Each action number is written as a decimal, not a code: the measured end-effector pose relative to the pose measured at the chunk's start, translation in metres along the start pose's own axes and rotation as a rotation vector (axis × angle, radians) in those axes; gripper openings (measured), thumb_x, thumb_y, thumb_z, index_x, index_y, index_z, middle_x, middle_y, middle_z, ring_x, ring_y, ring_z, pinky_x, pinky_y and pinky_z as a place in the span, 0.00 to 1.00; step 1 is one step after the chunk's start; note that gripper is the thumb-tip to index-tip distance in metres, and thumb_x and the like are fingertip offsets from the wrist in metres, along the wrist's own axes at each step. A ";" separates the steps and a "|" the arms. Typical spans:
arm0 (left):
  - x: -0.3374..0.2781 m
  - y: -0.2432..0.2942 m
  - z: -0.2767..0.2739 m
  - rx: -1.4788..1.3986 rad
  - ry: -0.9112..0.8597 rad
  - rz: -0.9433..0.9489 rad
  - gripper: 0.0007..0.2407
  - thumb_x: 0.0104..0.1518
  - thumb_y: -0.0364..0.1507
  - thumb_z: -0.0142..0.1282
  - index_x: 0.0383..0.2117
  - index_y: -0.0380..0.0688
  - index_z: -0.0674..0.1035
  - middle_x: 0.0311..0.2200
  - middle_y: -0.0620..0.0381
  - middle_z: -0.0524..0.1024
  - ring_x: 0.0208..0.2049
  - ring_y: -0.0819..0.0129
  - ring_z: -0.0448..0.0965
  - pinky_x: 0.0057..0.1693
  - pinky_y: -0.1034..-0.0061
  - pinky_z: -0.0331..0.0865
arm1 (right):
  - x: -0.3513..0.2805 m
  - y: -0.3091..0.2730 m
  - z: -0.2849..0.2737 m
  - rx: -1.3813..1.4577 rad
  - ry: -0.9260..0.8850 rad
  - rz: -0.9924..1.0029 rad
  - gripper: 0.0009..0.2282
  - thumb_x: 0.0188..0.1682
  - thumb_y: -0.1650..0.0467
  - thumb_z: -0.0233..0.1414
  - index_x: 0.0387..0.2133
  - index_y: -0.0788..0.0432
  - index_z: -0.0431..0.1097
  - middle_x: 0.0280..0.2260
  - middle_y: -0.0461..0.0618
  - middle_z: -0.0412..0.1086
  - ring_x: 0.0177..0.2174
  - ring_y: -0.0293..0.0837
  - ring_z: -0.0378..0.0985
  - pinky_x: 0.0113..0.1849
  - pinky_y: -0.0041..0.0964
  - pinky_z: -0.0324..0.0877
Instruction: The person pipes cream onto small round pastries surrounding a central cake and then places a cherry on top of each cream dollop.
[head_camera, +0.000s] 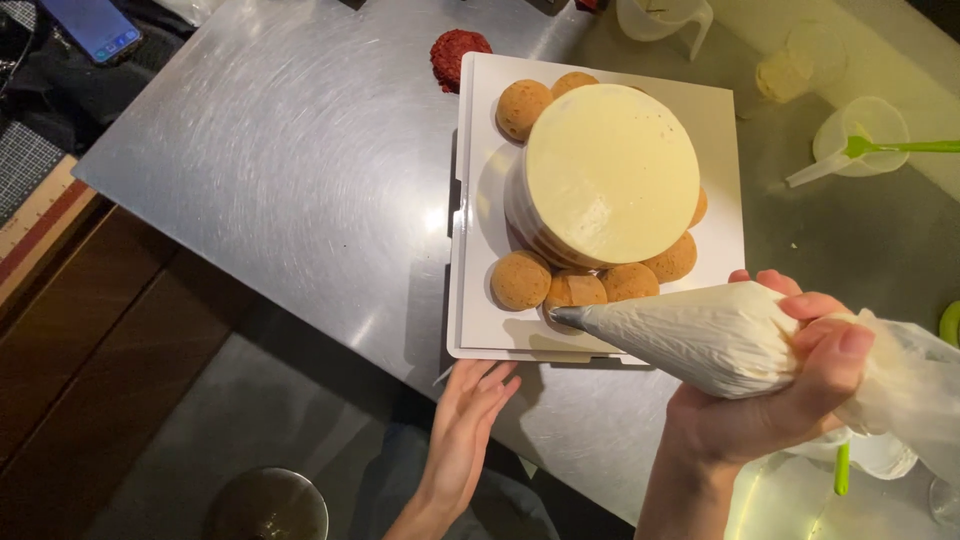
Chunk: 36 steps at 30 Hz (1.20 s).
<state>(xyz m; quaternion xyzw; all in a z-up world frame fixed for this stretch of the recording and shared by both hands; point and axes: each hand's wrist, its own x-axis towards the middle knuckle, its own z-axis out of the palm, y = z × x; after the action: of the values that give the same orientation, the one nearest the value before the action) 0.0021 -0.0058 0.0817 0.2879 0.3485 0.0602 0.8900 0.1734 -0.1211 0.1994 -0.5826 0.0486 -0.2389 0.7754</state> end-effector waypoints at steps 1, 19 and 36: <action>-0.003 0.000 0.000 -0.004 0.003 0.005 0.28 0.67 0.28 0.58 0.77 0.42 0.71 0.76 0.43 0.74 0.77 0.43 0.75 0.79 0.53 0.71 | 0.000 0.000 0.003 0.002 -0.007 0.001 0.17 0.53 0.52 0.57 0.29 0.51 0.70 0.35 0.39 0.72 0.45 0.46 0.84 0.51 0.47 0.88; -0.019 -0.029 0.080 -0.199 0.011 -0.135 0.20 0.69 0.35 0.48 0.49 0.32 0.90 0.58 0.40 0.93 0.50 0.56 0.88 0.39 0.76 0.70 | -0.013 0.015 0.023 -0.096 -0.081 -0.360 0.20 0.64 0.53 0.48 0.30 0.50 0.52 0.36 0.45 0.62 0.35 0.55 0.75 0.48 0.49 0.80; 0.006 0.015 0.128 -0.292 -0.247 -0.210 0.23 0.73 0.44 0.53 0.61 0.38 0.84 0.57 0.58 0.86 0.55 0.75 0.82 0.51 0.78 0.72 | -0.022 0.027 0.020 -0.234 -0.208 -0.266 0.23 0.64 0.46 0.43 0.35 0.52 0.58 0.35 0.41 0.58 0.43 0.52 0.79 0.54 0.42 0.76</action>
<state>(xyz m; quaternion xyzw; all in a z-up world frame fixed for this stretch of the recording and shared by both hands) 0.0915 -0.0515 0.1625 0.1231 0.2525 -0.0186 0.9596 0.1690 -0.0886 0.1763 -0.6913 -0.0816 -0.2706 0.6650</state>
